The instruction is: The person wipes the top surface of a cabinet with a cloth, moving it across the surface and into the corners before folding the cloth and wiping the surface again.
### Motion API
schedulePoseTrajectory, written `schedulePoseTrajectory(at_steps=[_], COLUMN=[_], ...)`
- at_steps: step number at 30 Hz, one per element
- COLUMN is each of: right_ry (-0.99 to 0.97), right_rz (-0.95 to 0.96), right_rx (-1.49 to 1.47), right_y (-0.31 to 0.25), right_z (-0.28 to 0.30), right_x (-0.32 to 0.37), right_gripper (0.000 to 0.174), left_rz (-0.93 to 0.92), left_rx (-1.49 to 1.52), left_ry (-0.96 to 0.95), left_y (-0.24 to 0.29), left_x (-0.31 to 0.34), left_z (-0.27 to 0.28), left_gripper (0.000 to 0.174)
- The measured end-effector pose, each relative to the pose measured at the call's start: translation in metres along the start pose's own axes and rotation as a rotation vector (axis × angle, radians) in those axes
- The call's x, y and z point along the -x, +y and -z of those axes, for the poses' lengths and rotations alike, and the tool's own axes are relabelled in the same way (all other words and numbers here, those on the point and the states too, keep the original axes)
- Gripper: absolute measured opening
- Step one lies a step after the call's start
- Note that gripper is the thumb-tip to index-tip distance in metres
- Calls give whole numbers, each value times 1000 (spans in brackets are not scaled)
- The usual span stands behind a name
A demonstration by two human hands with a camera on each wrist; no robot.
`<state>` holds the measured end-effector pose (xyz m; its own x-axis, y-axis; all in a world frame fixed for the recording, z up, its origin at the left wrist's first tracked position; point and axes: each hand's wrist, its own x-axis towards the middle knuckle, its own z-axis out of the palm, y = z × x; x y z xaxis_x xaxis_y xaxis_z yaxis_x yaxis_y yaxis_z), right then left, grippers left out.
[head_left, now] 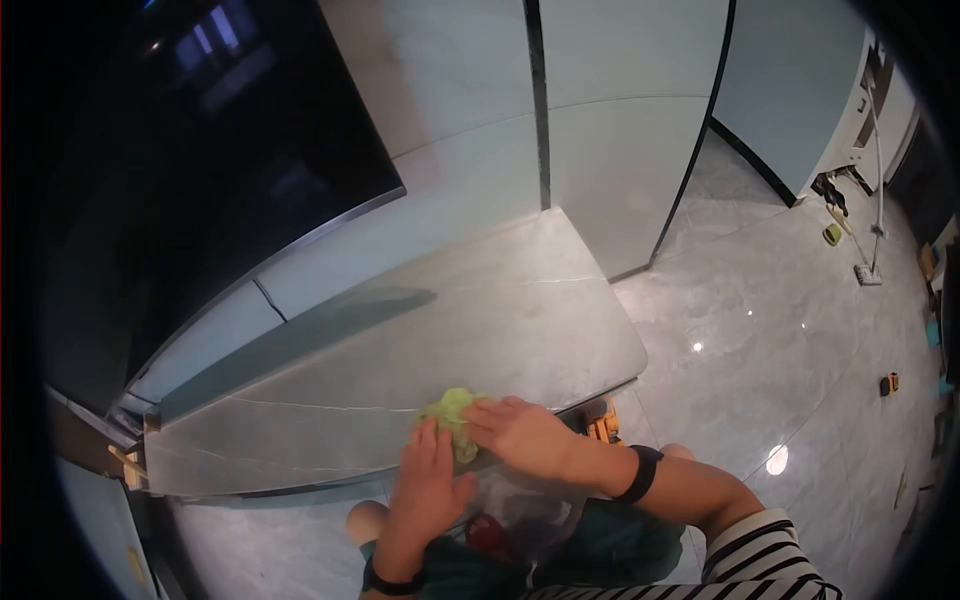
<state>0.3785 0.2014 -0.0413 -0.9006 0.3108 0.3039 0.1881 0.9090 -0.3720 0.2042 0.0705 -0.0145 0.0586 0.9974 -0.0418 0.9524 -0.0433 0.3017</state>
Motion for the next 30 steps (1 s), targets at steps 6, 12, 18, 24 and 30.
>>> schedulePoseTrajectory(at_steps=[6,12,18,24,30], right_ry=[39,-78,-159,-91,-41], right_rz=[39,-15,-15,-92,-338], right_rx=[194,255,291,380,328], right_y=[-5,-5,6,67,125], right_z=[7,16,13,3,8], right_x=[1,-14,-37,-106,-198], right_gripper=[29,24,17,10,13], left_rz=[20,101,-11,-1,203], left_rx=[-66,-124,-151,-260,-244], left_ry=[-120,-221,-286,-370,-466], left_y=[24,26,3,-48,-89], left_x=[1,-7,-27,-114,-234], left_z=[8,11,9,31,55], left_gripper=[82,87,92,85,72])
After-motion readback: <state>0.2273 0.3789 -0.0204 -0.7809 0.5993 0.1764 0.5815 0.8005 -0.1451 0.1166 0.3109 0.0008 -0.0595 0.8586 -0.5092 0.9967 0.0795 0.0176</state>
